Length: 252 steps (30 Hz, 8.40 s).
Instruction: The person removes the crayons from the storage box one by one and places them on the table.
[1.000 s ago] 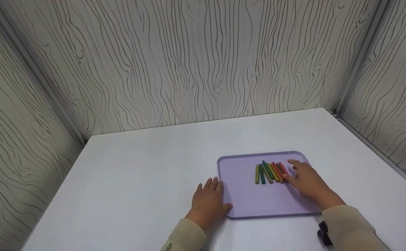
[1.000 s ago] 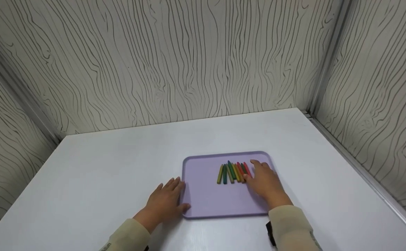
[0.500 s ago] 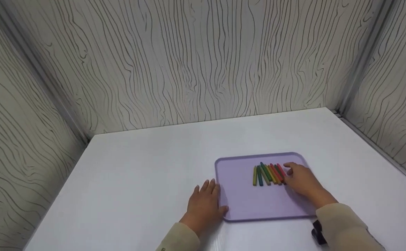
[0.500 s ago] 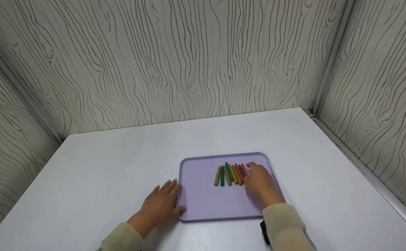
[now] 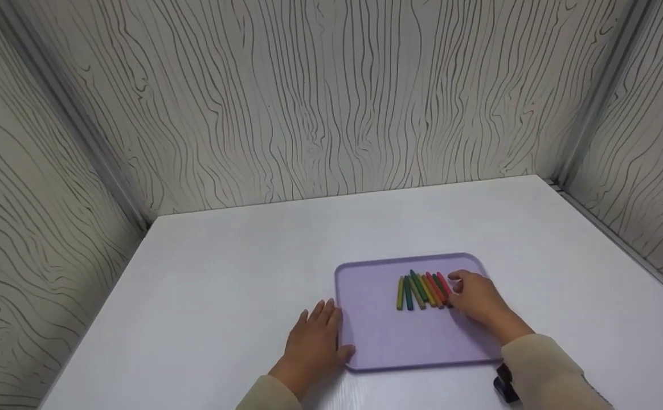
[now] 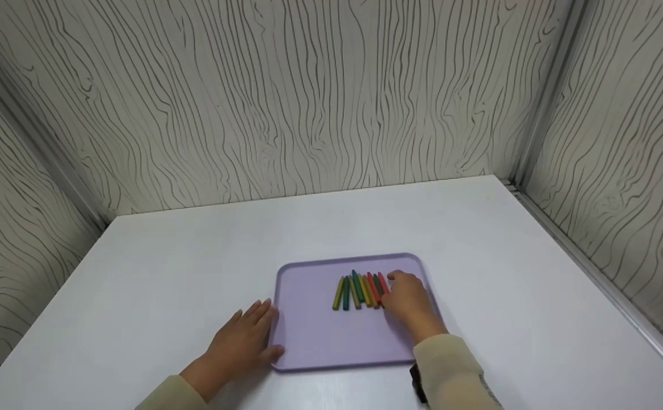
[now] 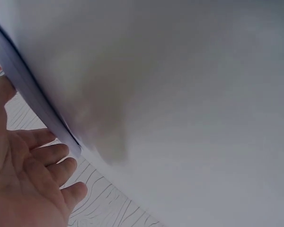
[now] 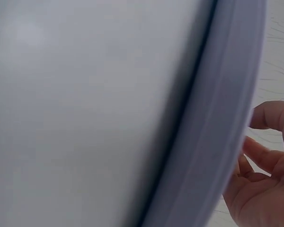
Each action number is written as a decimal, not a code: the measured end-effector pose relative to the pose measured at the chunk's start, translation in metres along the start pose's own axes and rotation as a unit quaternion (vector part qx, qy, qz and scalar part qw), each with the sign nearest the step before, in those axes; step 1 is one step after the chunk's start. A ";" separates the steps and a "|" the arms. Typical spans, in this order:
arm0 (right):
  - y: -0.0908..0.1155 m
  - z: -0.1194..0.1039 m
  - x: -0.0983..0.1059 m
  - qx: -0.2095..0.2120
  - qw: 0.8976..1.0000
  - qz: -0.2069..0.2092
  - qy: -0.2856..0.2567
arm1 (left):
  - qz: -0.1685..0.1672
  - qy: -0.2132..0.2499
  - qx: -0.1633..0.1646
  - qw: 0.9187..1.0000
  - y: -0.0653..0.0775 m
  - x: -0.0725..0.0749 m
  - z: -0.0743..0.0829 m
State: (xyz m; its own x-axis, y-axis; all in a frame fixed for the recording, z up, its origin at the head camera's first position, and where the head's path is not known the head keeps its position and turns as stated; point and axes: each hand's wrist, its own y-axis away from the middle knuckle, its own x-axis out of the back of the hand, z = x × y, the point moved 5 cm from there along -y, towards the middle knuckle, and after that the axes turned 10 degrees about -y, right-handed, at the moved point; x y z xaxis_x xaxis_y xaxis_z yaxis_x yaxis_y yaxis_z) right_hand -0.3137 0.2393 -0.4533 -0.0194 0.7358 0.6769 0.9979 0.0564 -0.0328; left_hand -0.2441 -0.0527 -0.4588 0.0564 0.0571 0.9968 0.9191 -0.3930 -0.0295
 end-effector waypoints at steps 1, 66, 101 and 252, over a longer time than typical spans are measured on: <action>0.001 -0.001 -0.002 -0.005 1.000 -0.001 -0.006 | 0.000 -0.002 -0.001 1.000 0.002 0.000 -0.002; 0.058 -0.012 -0.016 -0.110 0.956 0.005 -0.272 | 0.013 0.071 0.008 0.997 0.103 -0.011 -0.090; 0.069 -0.006 -0.024 -0.102 0.987 0.004 -0.121 | 0.003 0.082 0.022 0.996 0.104 -0.010 -0.088; 0.022 -0.080 -0.098 -0.033 0.995 -0.063 -0.064 | -0.021 0.064 0.046 0.997 0.101 -0.014 -0.087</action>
State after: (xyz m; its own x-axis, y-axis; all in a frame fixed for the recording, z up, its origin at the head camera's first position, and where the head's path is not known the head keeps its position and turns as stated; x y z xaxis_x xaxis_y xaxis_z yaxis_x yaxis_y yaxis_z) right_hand -0.2848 0.1142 -0.4616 -0.1480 0.8053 0.5741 0.9889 0.1127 0.0969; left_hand -0.1866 -0.1732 -0.4688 -0.0286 -0.0482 0.9984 0.9516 -0.3071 0.0124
